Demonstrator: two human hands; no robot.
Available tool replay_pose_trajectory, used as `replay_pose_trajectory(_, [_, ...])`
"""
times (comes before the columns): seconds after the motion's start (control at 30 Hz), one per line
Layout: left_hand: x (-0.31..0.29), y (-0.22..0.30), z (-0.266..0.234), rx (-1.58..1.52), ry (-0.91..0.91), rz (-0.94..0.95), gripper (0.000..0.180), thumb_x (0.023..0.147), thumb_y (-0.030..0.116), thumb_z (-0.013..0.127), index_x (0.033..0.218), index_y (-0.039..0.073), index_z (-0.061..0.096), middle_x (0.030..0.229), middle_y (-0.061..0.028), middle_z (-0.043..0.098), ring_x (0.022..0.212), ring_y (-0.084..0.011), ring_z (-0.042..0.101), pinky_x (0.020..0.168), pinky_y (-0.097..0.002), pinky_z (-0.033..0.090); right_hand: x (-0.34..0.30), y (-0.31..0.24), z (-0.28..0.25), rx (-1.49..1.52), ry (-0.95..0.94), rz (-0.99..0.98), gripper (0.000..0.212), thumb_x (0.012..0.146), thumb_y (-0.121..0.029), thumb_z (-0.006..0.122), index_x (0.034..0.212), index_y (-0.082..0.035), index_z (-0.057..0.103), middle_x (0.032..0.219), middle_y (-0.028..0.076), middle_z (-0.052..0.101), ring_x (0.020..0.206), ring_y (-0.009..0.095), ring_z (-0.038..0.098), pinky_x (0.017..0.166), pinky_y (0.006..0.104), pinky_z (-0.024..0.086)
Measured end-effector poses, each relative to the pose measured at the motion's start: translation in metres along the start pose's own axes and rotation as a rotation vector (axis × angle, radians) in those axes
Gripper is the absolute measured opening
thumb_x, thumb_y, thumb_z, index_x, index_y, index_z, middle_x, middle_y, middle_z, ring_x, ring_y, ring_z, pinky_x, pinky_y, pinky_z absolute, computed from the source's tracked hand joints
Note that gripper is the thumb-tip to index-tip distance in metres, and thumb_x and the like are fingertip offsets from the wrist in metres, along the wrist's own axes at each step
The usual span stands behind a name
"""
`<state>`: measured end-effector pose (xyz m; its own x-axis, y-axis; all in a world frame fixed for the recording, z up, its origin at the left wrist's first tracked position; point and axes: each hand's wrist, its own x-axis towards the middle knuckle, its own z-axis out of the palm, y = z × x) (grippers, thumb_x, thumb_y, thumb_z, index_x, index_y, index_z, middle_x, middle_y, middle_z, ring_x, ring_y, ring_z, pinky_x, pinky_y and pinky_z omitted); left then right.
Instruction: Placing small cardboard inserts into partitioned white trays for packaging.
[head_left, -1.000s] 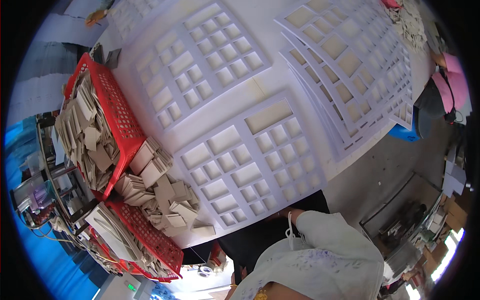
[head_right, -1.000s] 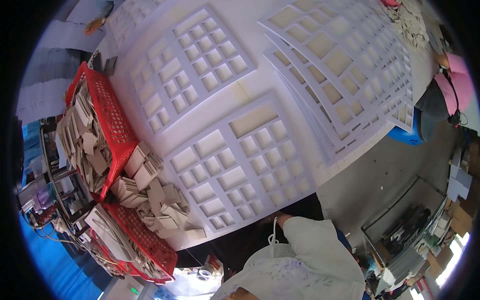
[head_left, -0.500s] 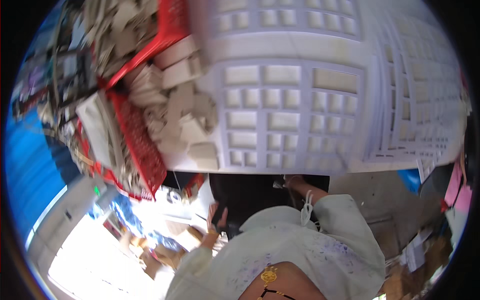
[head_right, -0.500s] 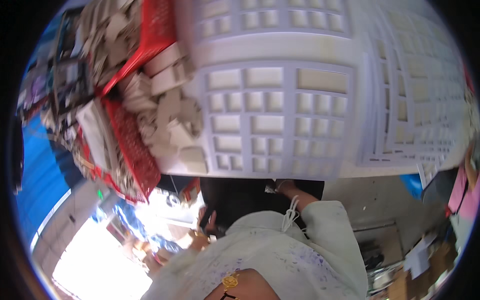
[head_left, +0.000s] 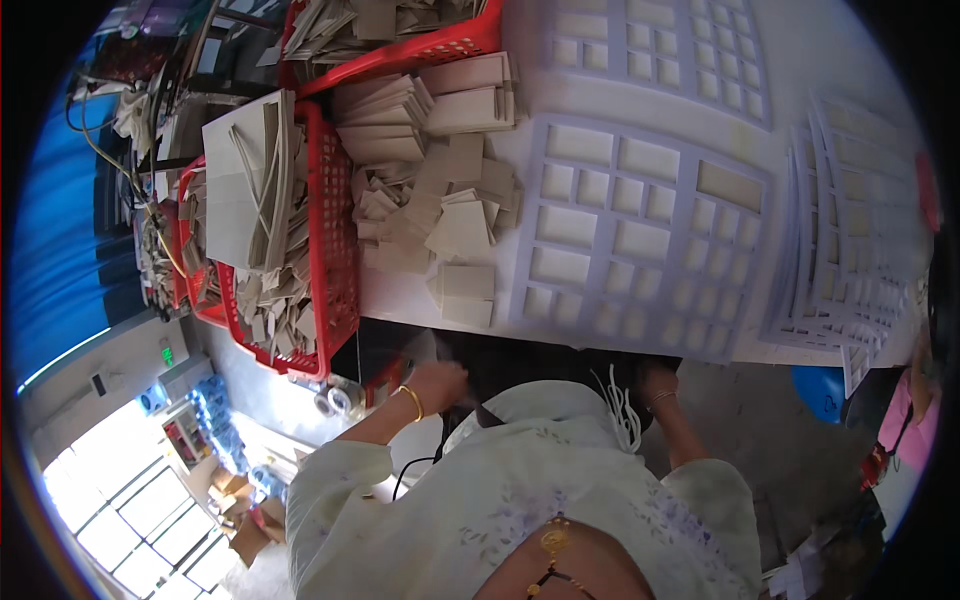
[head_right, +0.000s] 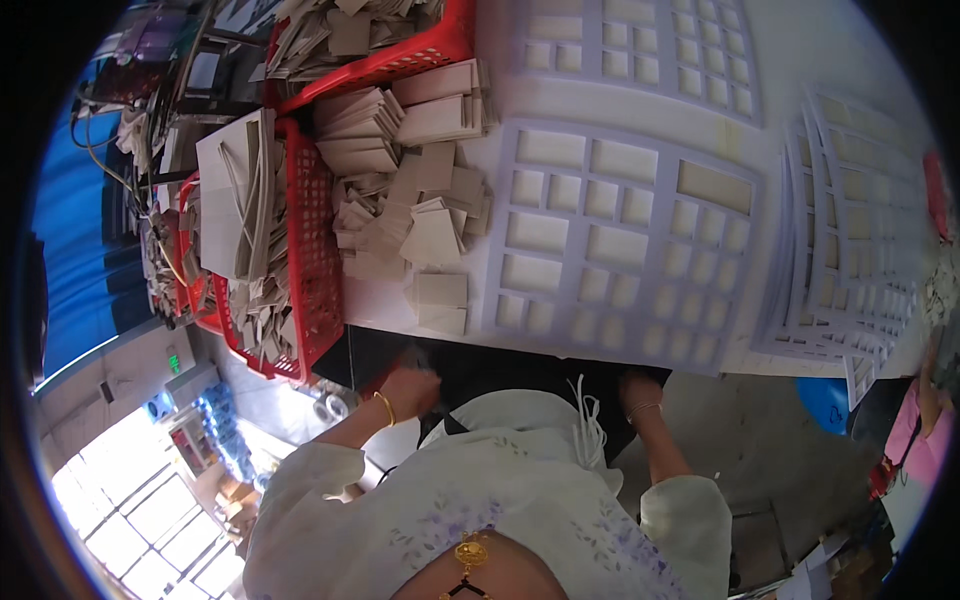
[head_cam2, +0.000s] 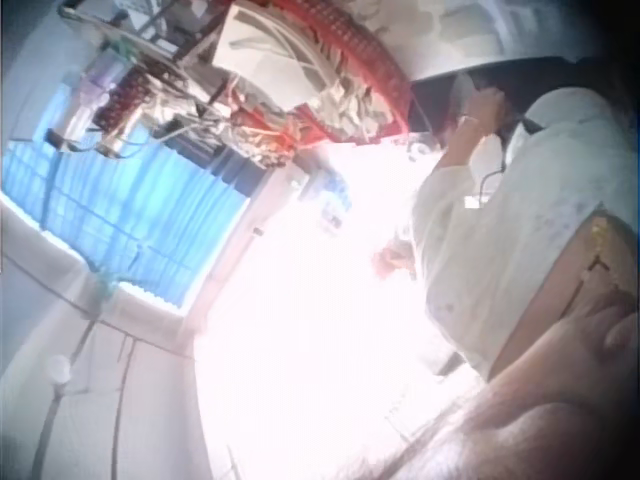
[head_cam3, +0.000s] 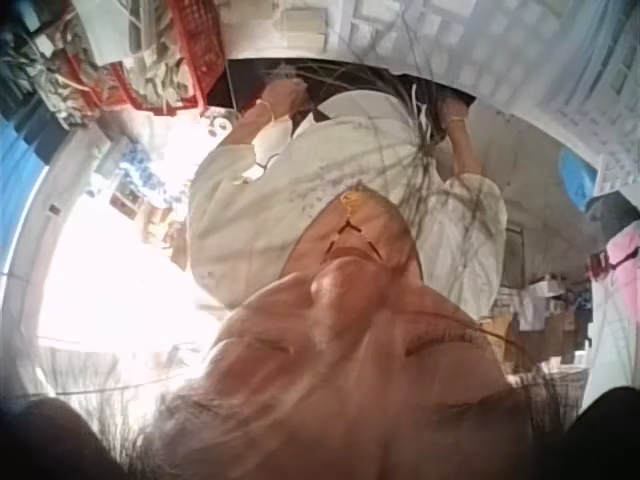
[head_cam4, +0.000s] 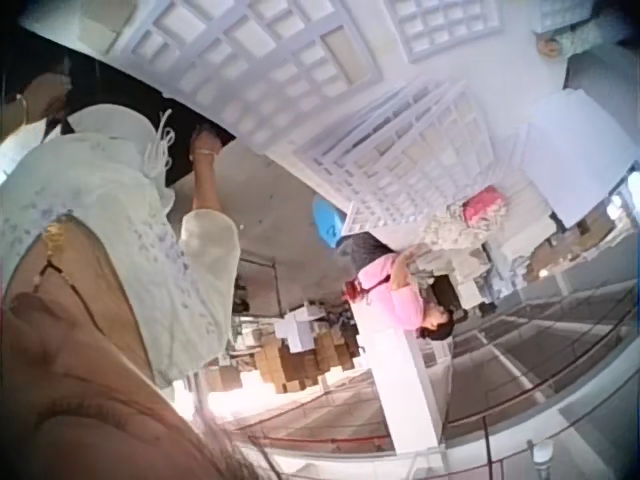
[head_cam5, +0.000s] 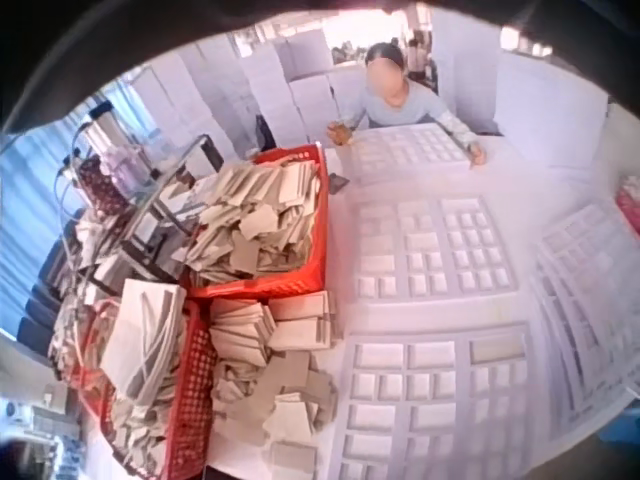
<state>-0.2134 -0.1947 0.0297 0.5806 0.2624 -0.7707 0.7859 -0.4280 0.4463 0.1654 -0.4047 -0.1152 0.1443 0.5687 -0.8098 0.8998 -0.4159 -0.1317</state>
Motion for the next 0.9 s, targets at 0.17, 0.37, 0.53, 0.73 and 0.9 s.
replay_pose_trajectory(0.17, [0.063, -0.036, -0.013, 0.168, 0.963, 0.188, 0.052, 0.070, 0.018, 0.068, 0.118, 0.011, 0.049, 0.132, -0.0129, 0.042, 0.120, -0.0339, 0.041, 0.099, -0.0448, 0.034, -0.014, 0.001, 0.034, 0.092, 0.241, 0.047, 0.036, 0.088, -0.041, 0.047, 0.097, -0.009, 0.061, 0.089, 0.016, 0.065, 0.082, 0.034, 0.063, 0.069, 0.0448, 0.052])
replay_pose_trajectory(0.37, [0.083, -0.061, -0.015, 0.242, 0.988, 0.331, 0.067, 0.066, 0.035, 0.073, 0.123, 0.012, 0.047, 0.143, -0.0105, 0.031, 0.133, -0.0320, 0.027, 0.107, -0.0508, 0.022, -0.049, -0.048, 0.018, 0.148, 0.417, 0.410, 0.036, 0.088, -0.042, 0.048, 0.093, -0.007, 0.057, 0.084, 0.018, 0.064, 0.079, 0.038, 0.062, 0.070, 0.0464, 0.050])
replay_pose_trajectory(0.53, [0.099, -0.067, -0.007, 0.222, 1.167, 0.392, 0.068, 0.067, 0.042, 0.072, 0.123, 0.012, 0.048, 0.144, -0.0090, 0.029, 0.134, -0.0291, 0.024, 0.107, -0.0525, 0.019, -0.060, -0.054, 0.021, 0.106, 0.535, 0.127, 0.028, 0.091, -0.033, 0.044, 0.087, -0.008, 0.055, 0.080, 0.019, 0.063, 0.076, 0.039, 0.060, 0.066, 0.0489, 0.047])
replay_pose_trajectory(0.73, [0.106, -0.067, -0.007, 0.257, 1.226, 0.189, 0.059, 0.074, 0.039, 0.067, 0.123, 0.012, 0.048, 0.143, -0.0077, 0.031, 0.135, -0.0281, 0.023, 0.108, -0.0529, 0.015, -0.107, -0.092, 0.012, 0.222, 0.363, -0.265, 0.025, 0.090, -0.029, 0.045, 0.086, -0.005, 0.053, 0.080, 0.020, 0.060, 0.079, 0.041, 0.057, 0.066, 0.0482, 0.046])
replay_pose_trajectory(0.9, [0.102, -0.061, -0.006, 0.253, 1.222, 0.211, 0.056, 0.079, 0.039, 0.062, 0.127, 0.013, 0.045, 0.142, -0.0074, 0.032, 0.135, -0.0275, 0.023, 0.109, -0.0529, 0.014, -0.121, -0.124, -0.010, -0.002, 0.226, -0.279, 0.022, 0.087, -0.027, 0.047, 0.087, -0.006, 0.054, 0.080, 0.019, 0.060, 0.079, 0.040, 0.057, 0.067, 0.0479, 0.046])
